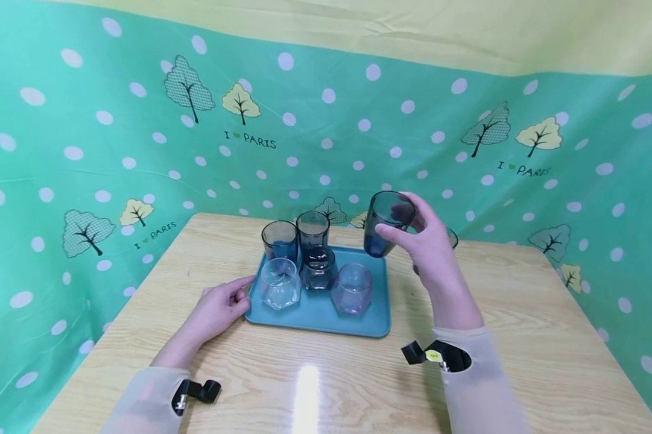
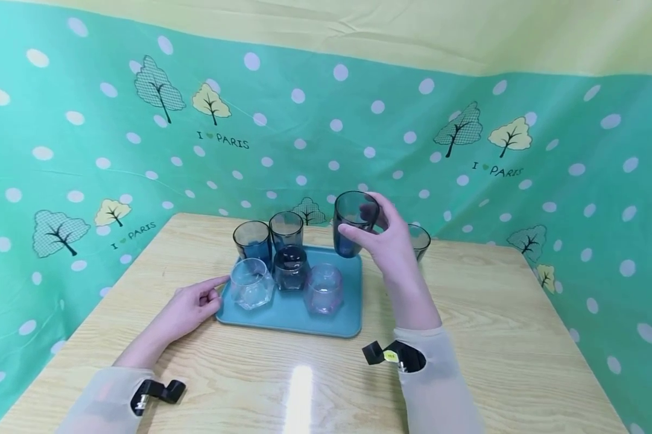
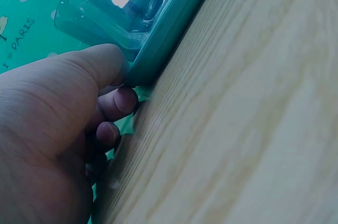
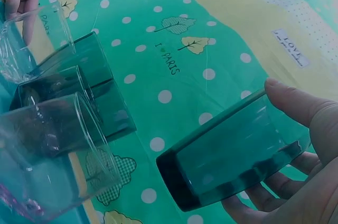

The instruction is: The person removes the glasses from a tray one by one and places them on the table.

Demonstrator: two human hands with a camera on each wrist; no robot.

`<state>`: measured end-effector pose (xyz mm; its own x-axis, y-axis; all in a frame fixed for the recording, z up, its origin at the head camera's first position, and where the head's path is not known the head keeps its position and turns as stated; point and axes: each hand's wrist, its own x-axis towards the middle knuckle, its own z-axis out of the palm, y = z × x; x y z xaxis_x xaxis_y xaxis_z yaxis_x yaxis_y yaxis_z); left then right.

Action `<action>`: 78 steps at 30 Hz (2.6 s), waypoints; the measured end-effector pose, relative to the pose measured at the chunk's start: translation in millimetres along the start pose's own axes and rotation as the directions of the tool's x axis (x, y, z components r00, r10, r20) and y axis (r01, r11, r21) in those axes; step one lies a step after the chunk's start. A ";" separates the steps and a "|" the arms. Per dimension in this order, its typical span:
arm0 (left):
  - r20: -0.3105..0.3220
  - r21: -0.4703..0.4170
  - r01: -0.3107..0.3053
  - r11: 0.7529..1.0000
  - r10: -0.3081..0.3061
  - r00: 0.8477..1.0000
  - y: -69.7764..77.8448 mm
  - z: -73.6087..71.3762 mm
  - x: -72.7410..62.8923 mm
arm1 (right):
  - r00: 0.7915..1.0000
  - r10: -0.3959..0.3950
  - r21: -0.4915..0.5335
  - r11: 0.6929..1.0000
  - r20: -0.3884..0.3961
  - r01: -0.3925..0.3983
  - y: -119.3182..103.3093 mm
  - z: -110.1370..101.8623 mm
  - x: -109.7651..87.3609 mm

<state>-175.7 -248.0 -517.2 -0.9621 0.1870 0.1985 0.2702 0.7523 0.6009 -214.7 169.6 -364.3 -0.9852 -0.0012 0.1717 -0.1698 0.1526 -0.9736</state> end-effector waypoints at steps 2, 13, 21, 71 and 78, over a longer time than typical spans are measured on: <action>0.004 0.001 -0.001 1.000 0.001 1.000 -0.3 1.8 0.6 | 1.000 -0.004 -0.007 1.000 -0.009 0.004 -0.2 -6.2 -2.6; -0.007 0.016 -0.009 1.000 0.009 1.000 -3.4 2.0 1.1 | 0.999 -0.015 -0.020 1.000 -0.031 0.014 -6.5 -39.8 -15.7; 0.003 0.009 -0.003 1.000 0.003 1.000 -2.2 0.0 1.2 | 0.999 -0.006 0.005 1.000 -0.046 0.006 -1.7 -61.5 -29.2; -0.002 0.022 -0.006 1.000 0.006 1.000 0.0 -0.3 0.9 | 0.887 0.195 0.048 0.980 -0.418 -0.192 41.0 -154.5 -14.5; -0.002 0.018 0.003 1.000 -0.002 1.000 -2.1 1.4 1.4 | 0.870 0.262 0.005 0.958 -0.418 -0.286 58.2 -157.4 -7.5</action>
<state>-177.7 -248.5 -519.3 -0.9627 0.1837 0.1987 0.2670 0.7643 0.5870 -213.2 334.0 -398.6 -0.8910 0.4519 -0.0424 0.1186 0.1418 -0.9828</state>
